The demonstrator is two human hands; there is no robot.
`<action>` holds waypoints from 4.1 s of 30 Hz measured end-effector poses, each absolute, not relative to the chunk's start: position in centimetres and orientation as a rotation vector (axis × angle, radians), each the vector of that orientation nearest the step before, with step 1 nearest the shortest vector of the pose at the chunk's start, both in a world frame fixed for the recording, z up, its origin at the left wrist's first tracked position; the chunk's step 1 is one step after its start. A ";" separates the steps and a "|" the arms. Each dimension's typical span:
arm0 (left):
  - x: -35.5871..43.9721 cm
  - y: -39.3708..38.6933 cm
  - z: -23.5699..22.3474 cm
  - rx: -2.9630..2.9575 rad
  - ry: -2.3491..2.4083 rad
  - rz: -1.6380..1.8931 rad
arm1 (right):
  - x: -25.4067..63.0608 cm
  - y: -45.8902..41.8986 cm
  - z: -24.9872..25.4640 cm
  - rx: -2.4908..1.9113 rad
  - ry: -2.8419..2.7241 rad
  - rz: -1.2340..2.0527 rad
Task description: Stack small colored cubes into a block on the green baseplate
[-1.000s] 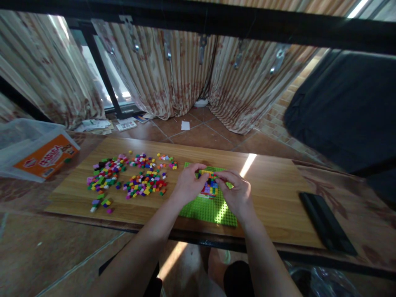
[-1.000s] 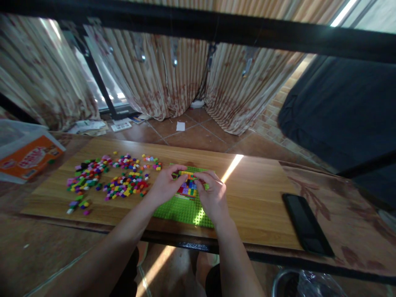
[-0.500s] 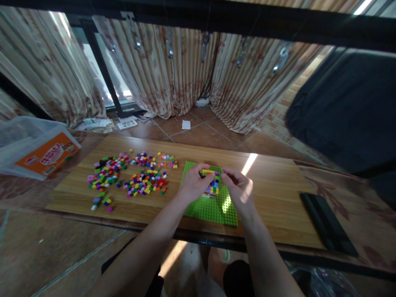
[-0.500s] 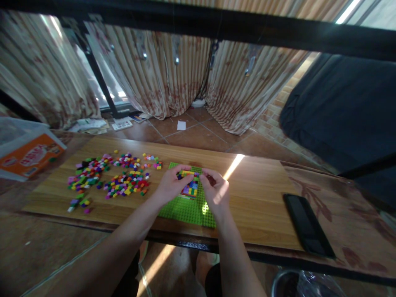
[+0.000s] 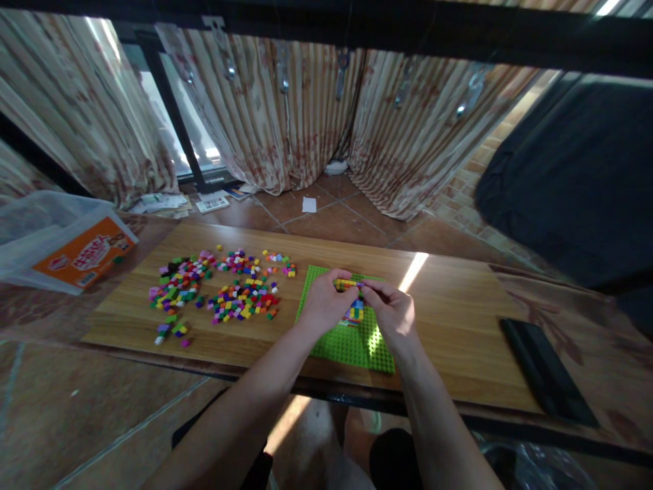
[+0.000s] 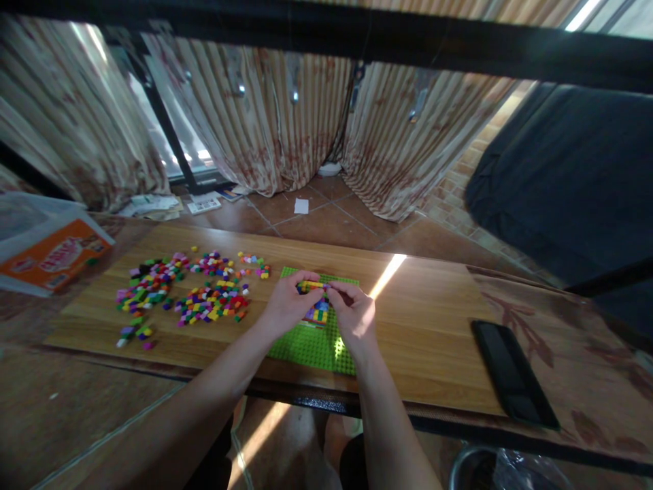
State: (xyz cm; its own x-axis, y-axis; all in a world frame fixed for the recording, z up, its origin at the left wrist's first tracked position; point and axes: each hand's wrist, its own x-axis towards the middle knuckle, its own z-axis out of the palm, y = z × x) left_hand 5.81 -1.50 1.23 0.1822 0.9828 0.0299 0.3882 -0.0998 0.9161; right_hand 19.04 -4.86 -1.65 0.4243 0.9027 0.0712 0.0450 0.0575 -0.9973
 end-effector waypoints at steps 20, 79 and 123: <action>-2.0 2.6 0.1 2.250 1.944 0.597 | 19.6 -5.2 -1.3 -1.460 -0.882 0.724; 3.1 -0.7 2.7 0.963 0.900 1.226 | 16.1 -6.0 0.8 -1.334 -1.385 0.299; 1.1 -0.5 2.9 0.978 0.964 1.043 | 19.7 -6.6 1.3 -1.160 -1.111 0.681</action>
State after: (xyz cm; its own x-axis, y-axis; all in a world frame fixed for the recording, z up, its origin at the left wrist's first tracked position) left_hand 1.07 -0.45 2.86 0.2180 0.9633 -0.1568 -0.2327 0.2074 0.9502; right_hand 19.70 -6.56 1.35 0.3453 0.8811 0.3232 0.1123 0.3031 -0.9463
